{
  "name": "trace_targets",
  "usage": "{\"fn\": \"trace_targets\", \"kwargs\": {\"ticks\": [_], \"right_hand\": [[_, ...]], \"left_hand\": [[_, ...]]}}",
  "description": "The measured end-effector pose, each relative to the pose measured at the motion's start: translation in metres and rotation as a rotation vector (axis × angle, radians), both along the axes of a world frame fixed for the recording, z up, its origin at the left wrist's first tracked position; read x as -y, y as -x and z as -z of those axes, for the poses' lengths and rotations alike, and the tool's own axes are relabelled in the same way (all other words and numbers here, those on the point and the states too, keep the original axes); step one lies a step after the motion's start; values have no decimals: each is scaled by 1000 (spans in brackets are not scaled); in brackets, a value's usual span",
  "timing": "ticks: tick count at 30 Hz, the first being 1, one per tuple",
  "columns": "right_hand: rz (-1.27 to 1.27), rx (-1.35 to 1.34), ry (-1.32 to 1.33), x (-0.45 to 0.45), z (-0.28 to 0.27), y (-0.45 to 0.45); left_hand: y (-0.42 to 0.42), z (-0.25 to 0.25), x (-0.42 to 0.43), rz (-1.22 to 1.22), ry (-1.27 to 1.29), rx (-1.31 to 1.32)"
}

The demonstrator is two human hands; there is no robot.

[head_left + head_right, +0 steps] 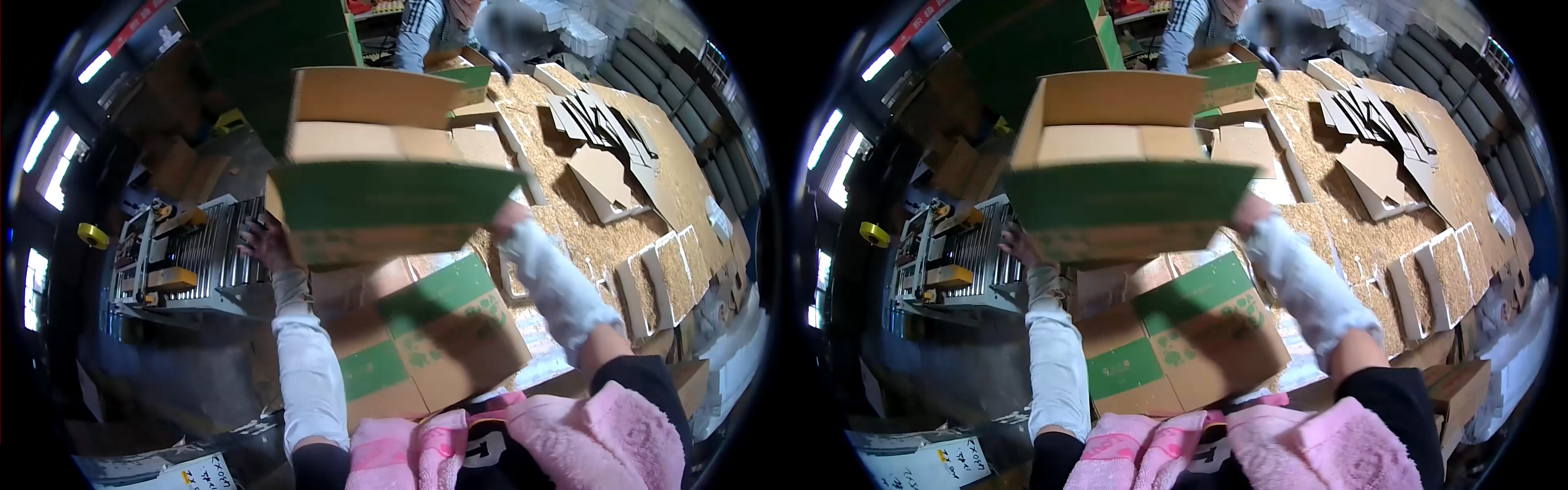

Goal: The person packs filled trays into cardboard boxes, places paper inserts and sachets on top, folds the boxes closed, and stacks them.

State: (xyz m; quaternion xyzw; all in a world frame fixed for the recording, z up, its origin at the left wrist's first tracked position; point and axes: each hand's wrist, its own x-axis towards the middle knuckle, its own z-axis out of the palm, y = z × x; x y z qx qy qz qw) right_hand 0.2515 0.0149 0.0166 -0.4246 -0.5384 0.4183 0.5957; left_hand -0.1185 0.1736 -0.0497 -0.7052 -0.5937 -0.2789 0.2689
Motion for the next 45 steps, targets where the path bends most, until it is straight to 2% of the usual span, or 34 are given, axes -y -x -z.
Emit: {"fn": "trace_targets", "kwargs": {"ticks": [1,4,5,6,7,8,9,10,12,13,14,15,16,17,18,21,23,24,25,26,27,28,29,31,32,33,35,37,39,40,41,43,44,45], "right_hand": [[-118,-258,39,-49,18,16],[-478,-649,42,-181,96,77],[-377,-859,387,-196,93,101],[-279,-475,235,-200,106,103],[-91,26,108,-202,117,104],[126,400,24,-205,128,106],[232,338,132,-168,103,100],[338,260,236,-130,73,94],[498,634,197,-41,53,80],[514,861,113,4,61,78],[470,1314,134,50,74,92],[282,1428,-13,87,75,106],[102,1409,48,115,101,124],[-11,1240,-1,126,103,135],[105,1243,29,127,100,137],[63,1244,30,126,94,133],[131,1096,-2,128,88,124],[14,905,-81,139,59,108],[-100,717,-153,158,10,92],[-189,893,-256,174,-46,85],[-267,1064,-340,185,-94,81],[-30,1350,-537,192,-119,83],[200,1338,-706,191,-134,83],[46,1313,-521,187,-155,75],[-57,1377,-449,179,-155,79],[-155,1429,-376,165,-150,80],[-182,1343,-430,139,-122,78],[23,1279,-471,140,-78,83],[208,1343,-544,172,-64,80],[93,1392,-425,178,-33,69],[-19,1433,-302,174,-9,60],[71,1407,-318,172,-45,70],[103,1414,-328,170,-71,72],[238,1339,-569,164,-89,79]], "left_hand": [[-10,-9,18,75,47,9],[-7,-14,49,156,390,140],[0,-21,55,131,566,228],[10,-21,55,111,737,321],[29,4,49,409,596,830],[26,-17,66,537,466,941],[24,-41,89,660,347,1046],[36,-41,108,608,350,1108],[66,-27,160,412,417,1321],[105,32,180,103,441,1283],[122,59,209,-78,667,1118],[118,81,230,-129,752,915],[113,103,252,-175,822,696],[109,125,273,-209,873,483],[96,93,274,-278,895,567],[31,-89,273,74,1148,506],[60,-88,262,328,629,90],[72,-104,254,357,854,565],[75,-133,245,435,925,1438],[79,-162,236,344,786,2000],[84,-184,236,576,857,1692],[90,-194,238,557,988,1765],[104,-186,231,558,1165,1237],[114,-157,210,555,1303,140],[69,-196,223,262,1336,-154],[59,-203,215,566,1328,96],[42,-201,207,679,1668,129],[19,-172,222,721,1702,-273],[47,-125,223,1072,1155,-352],[57,-115,220,1212,878,-396],[40,-149,225,1038,1178,-218],[-5,-236,255,598,1726,186],[-2,-229,255,768,1538,19],[-6,-226,249,860,1416,-23]]}}
